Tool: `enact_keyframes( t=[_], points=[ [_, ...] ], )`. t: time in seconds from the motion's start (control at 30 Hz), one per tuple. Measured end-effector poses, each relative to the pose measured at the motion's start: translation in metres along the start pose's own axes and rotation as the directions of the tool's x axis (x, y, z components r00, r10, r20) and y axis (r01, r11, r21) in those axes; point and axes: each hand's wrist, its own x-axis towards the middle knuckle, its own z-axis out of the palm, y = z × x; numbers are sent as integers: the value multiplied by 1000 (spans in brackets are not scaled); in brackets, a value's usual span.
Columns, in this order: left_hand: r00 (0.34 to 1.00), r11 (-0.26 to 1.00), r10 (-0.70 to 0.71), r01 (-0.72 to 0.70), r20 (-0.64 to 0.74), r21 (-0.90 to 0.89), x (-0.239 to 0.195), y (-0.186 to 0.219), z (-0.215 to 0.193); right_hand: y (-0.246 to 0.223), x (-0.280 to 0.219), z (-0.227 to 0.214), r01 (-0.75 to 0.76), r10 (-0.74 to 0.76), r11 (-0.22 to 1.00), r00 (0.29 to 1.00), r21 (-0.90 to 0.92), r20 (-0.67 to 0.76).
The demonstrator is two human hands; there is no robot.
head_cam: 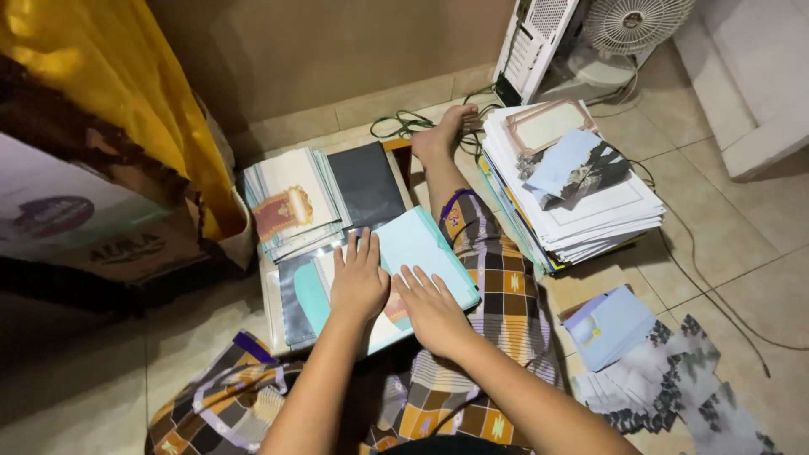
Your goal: The person is picking up cards from a stack and inserting them into a blue folder or sleeve for organization.
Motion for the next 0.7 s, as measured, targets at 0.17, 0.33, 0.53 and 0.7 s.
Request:
enact_keyframes(
  t=[0.17,0.33,0.53,0.7],
  points=[
    [1000,999,28,-28,-10,-19,-33,8,-8,-3,34,-9,-36,37,999,998,-34,47],
    [999,1000,13,-12,36,-26,-57,14,-28,-9,46,-17,-57,58,998,998,-33,28],
    [997,995,-72,75,43,-71,-51,12,-20,-11,8,-7,-70,72,997,996,-35,46],
    [996,994,-73,77,52,-72,-52,14,-23,-6,11,-6,-62,61,998,996,12,58]
  ],
)
